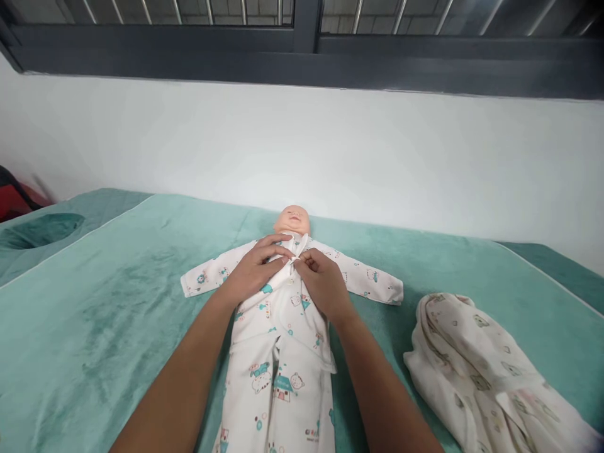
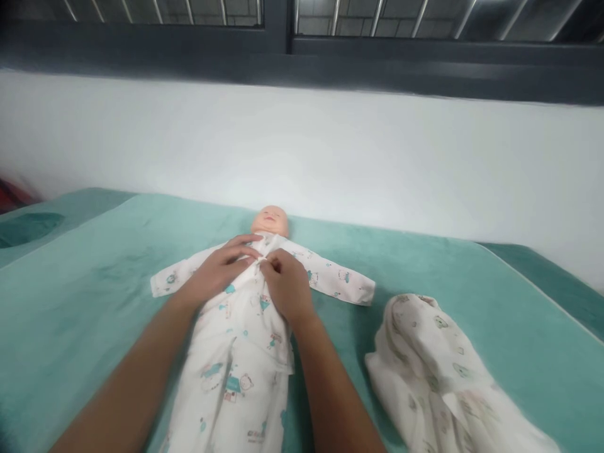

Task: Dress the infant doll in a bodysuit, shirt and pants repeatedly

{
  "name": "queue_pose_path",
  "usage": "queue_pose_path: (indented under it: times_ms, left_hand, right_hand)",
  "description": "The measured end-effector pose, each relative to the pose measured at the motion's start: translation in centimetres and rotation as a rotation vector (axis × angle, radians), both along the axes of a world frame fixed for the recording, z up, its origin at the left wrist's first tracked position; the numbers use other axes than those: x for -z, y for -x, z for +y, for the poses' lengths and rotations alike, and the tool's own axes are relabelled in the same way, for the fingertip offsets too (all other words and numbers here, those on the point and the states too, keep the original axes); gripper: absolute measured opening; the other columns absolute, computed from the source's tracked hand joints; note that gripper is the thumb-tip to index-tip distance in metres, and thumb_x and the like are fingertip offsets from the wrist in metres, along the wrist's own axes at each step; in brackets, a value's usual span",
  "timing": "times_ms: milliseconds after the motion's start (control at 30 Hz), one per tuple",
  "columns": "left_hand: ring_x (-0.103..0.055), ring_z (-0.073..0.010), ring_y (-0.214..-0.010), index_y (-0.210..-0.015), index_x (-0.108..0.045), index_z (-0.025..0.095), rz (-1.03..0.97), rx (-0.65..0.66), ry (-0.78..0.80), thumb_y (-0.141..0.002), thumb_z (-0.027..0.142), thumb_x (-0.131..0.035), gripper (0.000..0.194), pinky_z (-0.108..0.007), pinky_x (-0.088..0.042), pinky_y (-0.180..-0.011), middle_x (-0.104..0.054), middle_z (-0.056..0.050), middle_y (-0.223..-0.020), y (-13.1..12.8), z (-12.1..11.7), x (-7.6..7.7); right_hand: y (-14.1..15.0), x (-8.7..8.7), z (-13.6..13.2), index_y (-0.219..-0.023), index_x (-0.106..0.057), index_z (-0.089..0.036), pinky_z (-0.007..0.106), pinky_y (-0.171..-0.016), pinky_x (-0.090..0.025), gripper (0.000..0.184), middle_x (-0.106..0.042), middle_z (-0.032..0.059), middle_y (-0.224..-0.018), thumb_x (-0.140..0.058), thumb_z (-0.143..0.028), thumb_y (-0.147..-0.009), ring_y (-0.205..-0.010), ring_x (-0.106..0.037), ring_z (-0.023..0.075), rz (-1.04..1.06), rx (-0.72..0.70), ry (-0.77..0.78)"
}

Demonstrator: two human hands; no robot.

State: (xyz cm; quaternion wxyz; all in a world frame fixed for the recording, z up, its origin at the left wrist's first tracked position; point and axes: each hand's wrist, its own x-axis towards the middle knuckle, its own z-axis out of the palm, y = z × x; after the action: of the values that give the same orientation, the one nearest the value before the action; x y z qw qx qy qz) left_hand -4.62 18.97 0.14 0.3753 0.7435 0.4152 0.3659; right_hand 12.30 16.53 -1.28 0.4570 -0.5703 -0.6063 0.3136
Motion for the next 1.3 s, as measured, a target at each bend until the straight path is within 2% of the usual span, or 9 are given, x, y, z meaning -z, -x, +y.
queue_pose_path:
  times_ms: [167,267,367,500,633,733,833,1033,1300]
  left_hand:
    - [-0.037,-0.0272,-0.138,-0.103,-0.068,0.031,0.000,0.031,-0.005,-0.090,0.043,-0.054,0.023,-0.042,-0.036,-0.110,-0.043,0.001,-0.148,0.3,0.0,-0.1]
    - [-0.030,-0.0307,-0.142,-0.104,-0.069,0.030,0.085,0.156,-0.010,-0.088,0.043,-0.057,0.024,-0.043,-0.039,-0.109,-0.034,0.001,-0.154,1.1,-0.1,-0.6]
    - [-0.017,-0.0317,-0.147,-0.100,-0.068,0.028,0.180,0.279,-0.008,-0.085,0.039,-0.061,0.019,-0.045,-0.033,-0.113,-0.024,0.003,-0.159,2.0,-0.2,-1.1]
    - [-0.009,-0.0286,-0.149,-0.096,-0.065,0.028,0.177,0.309,0.006,-0.086,0.038,-0.061,0.015,-0.045,-0.031,-0.114,-0.021,0.005,-0.160,2.6,-0.1,-1.0]
    - [-0.013,-0.0263,-0.148,-0.086,-0.065,0.025,0.148,0.299,-0.022,-0.088,0.039,-0.060,0.015,-0.044,-0.027,-0.116,-0.027,0.004,-0.158,2.3,0.0,-0.6]
    - [-0.020,-0.0244,-0.146,-0.084,-0.065,0.024,0.128,0.292,-0.046,-0.089,0.041,-0.059,0.018,-0.043,-0.023,-0.117,-0.034,0.002,-0.155,2.1,-0.1,-0.5]
    - [-0.024,-0.0237,-0.145,-0.084,-0.065,0.024,0.089,0.292,-0.031,-0.090,0.042,-0.057,0.020,-0.040,-0.031,-0.113,-0.038,0.001,-0.152,2.0,-0.1,-0.6]
    - [-0.026,-0.0230,-0.143,-0.082,-0.062,0.023,0.078,0.290,-0.027,-0.090,0.041,-0.057,0.020,-0.039,-0.030,-0.113,-0.042,0.001,-0.149,1.8,-0.3,-0.8]
    - [-0.030,-0.0232,-0.142,-0.079,-0.061,0.022,0.103,0.272,-0.041,-0.091,0.039,-0.056,0.021,-0.040,-0.025,-0.116,-0.044,0.000,-0.148,1.7,-0.3,-1.0]
  right_hand:
    - [-0.1,-0.2,-0.5,-0.063,-0.043,-0.020,0.024,-0.060,-0.030,0.019,-0.039,-0.0057,-0.061,-0.054,-0.026,-0.077,-0.062,-0.037,0.0111,0.163,0.083,-0.003]
    - [-0.3,-0.3,-1.3,-0.063,-0.037,-0.020,0.023,-0.058,-0.028,0.024,-0.032,-0.0055,-0.061,-0.053,-0.027,-0.079,-0.062,-0.033,0.0103,0.273,0.102,-0.027]
    - [-0.2,-0.5,-2.3,-0.062,-0.035,-0.020,0.023,-0.058,-0.029,0.031,-0.031,-0.0054,-0.060,-0.053,-0.032,-0.083,-0.061,-0.032,0.0100,0.258,0.131,-0.085]
    - [0.4,-1.3,-3.5,-0.059,-0.036,-0.019,0.024,-0.056,-0.027,0.038,-0.034,-0.0055,-0.056,-0.053,-0.038,-0.087,-0.057,-0.032,0.0095,-0.009,0.042,-0.148]
    - [1.3,-2.4,-4.7,-0.060,-0.037,-0.019,0.025,-0.054,-0.023,0.040,-0.042,-0.0052,-0.056,-0.062,-0.041,-0.080,-0.054,-0.034,0.0092,-0.405,-0.078,-0.058]
    - [2.0,-2.7,-5.3,-0.065,-0.040,-0.020,0.025,-0.052,-0.020,0.036,-0.048,-0.0036,-0.063,-0.065,-0.042,-0.078,-0.054,-0.034,0.0096,-0.578,-0.047,0.014]
    - [2.5,-2.4,-5.6,-0.068,-0.039,-0.020,0.026,-0.053,-0.017,0.027,-0.048,-0.0023,-0.066,-0.057,-0.033,-0.082,-0.054,-0.031,0.0102,-0.675,0.019,0.005]
    - [2.3,-2.1,-5.3,-0.064,-0.034,-0.019,0.028,-0.055,-0.018,0.021,-0.043,-0.0032,-0.063,-0.048,-0.019,-0.080,-0.055,-0.031,0.0102,-0.650,0.001,-0.048]
    - [-0.2,-2.4,-4.2,-0.062,-0.033,-0.018,0.026,-0.057,-0.025,0.021,-0.041,-0.0048,-0.062,-0.045,-0.016,-0.078,-0.061,-0.037,0.0101,-0.354,-0.240,-0.020]
